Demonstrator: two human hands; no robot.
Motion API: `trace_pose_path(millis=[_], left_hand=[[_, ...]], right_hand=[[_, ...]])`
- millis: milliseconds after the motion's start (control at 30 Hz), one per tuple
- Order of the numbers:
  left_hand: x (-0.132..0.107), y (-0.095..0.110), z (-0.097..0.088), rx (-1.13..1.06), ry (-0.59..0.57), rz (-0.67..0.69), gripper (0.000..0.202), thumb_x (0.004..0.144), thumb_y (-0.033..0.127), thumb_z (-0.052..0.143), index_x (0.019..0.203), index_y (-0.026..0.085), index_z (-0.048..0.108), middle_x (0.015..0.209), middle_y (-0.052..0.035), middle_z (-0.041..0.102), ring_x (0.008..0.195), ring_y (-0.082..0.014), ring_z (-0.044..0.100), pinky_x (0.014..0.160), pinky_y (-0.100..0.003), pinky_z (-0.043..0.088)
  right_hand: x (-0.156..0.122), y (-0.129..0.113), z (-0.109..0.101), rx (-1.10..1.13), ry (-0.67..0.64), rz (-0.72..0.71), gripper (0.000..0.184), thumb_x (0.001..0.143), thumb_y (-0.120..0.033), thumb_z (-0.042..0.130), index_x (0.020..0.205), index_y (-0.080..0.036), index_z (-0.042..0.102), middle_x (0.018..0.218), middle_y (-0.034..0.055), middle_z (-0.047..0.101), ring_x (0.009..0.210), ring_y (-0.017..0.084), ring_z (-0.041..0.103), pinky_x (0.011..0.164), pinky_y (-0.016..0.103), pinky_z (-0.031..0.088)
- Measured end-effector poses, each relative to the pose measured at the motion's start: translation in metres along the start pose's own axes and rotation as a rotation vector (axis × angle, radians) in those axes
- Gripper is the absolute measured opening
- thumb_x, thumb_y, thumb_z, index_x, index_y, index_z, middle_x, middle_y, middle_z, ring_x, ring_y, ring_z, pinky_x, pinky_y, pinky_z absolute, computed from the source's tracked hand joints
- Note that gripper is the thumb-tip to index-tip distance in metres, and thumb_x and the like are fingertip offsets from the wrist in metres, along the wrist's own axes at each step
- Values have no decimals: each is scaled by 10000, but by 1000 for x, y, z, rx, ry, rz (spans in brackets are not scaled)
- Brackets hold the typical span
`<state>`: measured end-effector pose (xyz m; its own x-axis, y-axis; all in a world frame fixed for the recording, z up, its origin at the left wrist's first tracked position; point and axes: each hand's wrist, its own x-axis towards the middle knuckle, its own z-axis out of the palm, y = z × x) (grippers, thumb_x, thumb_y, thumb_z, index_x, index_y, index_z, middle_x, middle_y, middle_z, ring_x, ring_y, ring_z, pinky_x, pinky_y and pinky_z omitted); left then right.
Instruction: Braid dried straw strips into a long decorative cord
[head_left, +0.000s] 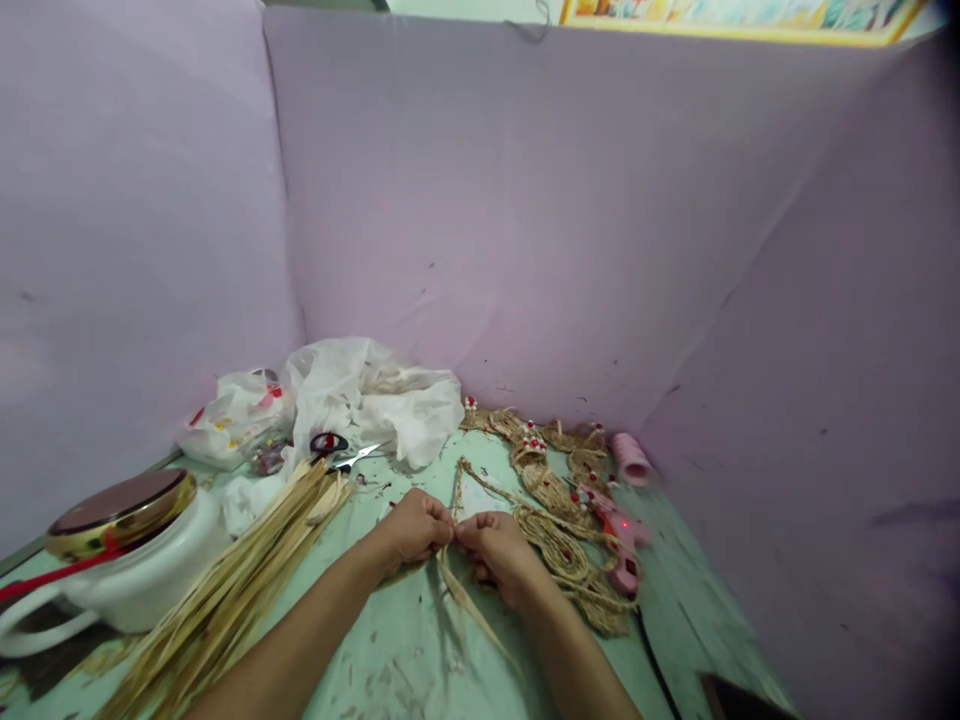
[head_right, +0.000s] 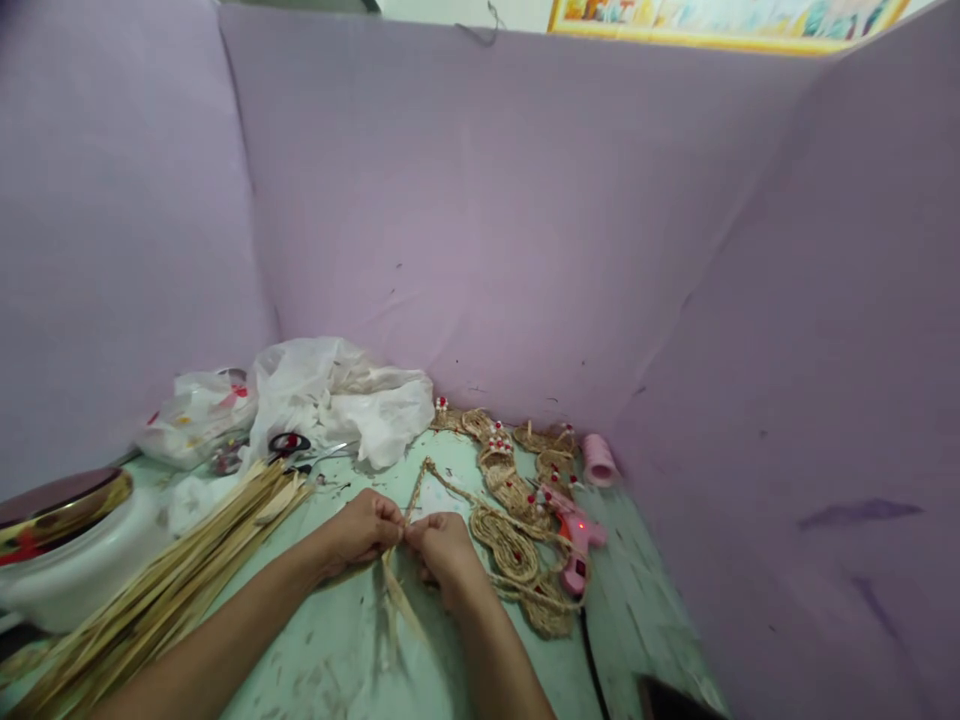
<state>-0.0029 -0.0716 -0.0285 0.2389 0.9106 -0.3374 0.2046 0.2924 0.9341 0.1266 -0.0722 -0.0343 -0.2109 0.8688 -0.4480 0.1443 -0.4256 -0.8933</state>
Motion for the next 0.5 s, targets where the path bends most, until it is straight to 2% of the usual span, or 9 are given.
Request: trace_pose_path(millis=[100,267,400,500], left_hand=[[2,-2,-3,165,27,-30,66,484,131,430,468,144,493,314,62,328,303,-50,229,358,-208,157],[-6,8,-2,663,248,-4,92,513,199,507,508,128,565,446,-5,487,463,-104,438,459,-212,287],[-28,29,14,881,318,-39,175,600,249,516,672,140,633,650,-86,602,639,-179,551,558,-244,360],[-44,39,34,966,310,-18,250,658,179,475,845,137,635,820,-137,611,824,-221,563,705,-285,385]], right_hand=[[0,0,1,-69,77,-30,76,586,-155,509,525,-153,465,344,-92,329,284,26,222,322,186,145],[-4,-2,3,-59,107,-33,92,579,-164,505,500,-156,460,312,-93,310,269,27,201,318,196,122],[-4,-2,0,75,59,-21,69,547,-181,509,508,-157,458,332,-85,348,269,23,212,319,191,99],[-3,0,-2,139,36,9,36,505,-161,499,516,-152,466,346,-77,373,282,25,227,329,184,100]])
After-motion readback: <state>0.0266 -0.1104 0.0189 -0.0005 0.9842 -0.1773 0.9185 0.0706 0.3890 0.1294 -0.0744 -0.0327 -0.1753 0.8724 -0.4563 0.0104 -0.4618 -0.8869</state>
